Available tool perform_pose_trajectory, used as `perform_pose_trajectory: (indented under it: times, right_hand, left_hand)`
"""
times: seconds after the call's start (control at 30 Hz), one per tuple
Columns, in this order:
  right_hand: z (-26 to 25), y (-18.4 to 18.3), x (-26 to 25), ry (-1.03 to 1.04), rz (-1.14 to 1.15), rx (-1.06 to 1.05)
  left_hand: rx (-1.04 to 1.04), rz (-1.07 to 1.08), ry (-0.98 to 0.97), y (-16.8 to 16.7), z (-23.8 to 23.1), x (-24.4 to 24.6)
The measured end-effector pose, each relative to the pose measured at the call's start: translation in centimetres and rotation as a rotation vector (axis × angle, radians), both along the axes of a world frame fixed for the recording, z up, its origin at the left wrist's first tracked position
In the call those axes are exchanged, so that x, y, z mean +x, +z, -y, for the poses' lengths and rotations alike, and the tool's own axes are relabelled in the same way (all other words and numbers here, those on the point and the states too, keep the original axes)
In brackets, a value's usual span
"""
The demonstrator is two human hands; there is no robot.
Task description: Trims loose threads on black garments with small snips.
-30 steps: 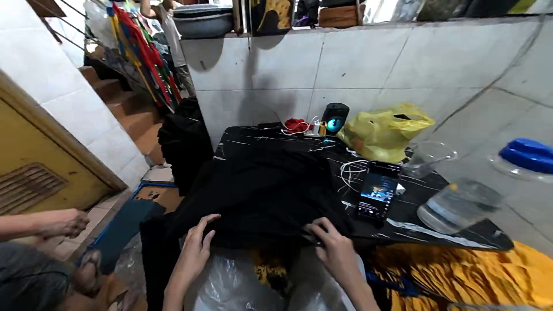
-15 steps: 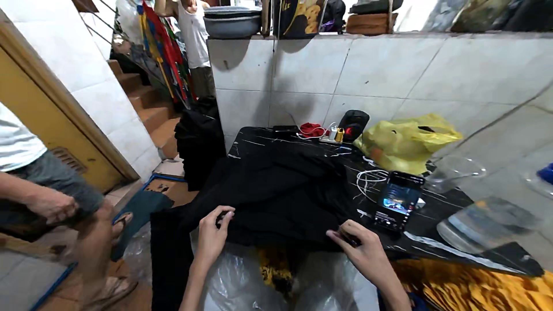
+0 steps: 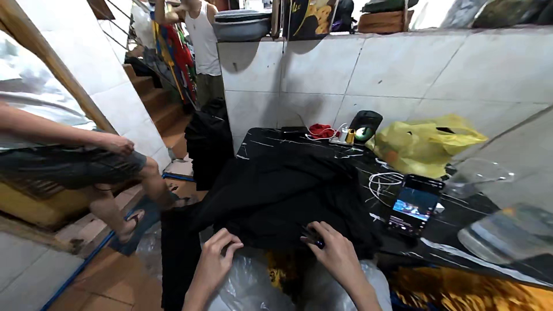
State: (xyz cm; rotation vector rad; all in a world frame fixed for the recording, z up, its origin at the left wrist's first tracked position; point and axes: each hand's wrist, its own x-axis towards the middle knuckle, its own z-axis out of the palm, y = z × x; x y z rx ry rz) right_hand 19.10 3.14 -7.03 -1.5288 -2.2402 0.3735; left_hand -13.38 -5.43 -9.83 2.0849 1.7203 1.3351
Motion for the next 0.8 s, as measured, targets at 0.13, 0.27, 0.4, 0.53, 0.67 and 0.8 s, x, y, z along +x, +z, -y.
perform_pose_trajectory:
  times: [0.13,0.27,0.4,0.53,0.67,0.8]
  right_hand:
    - [0.2,1.6,-2.2,-0.022,0.008,0.09]
    - [0.0,1.4,-5.0,0.061,-0.099,0.19]
    - [0.0,0.5,-6.6,0.221,-0.112,0.112]
    - [0.6,0.2,-9.2,0.365,-0.106,0.038]
    - [0.9,-0.7,-12.1,0.277,-0.07,0.141]
    - [0.6,-0.5,-12.3,0.08,-0.138,0.196]
  left_hand:
    - [-0.068,0.04,-0.059,-0.4,1.1,0.9]
    - [-0.056,-0.001,-0.105,-1.1,1.0,3.3]
    - [0.126,0.189,0.038,0.6,0.6,2.3]
    - [0.15,0.191,0.082,1.2,0.6,1.0]
    - [0.132,0.195,0.006,0.7,1.1,2.2]
    - [-0.108,0.163,-0.24,-0.3,2.1,4.0]
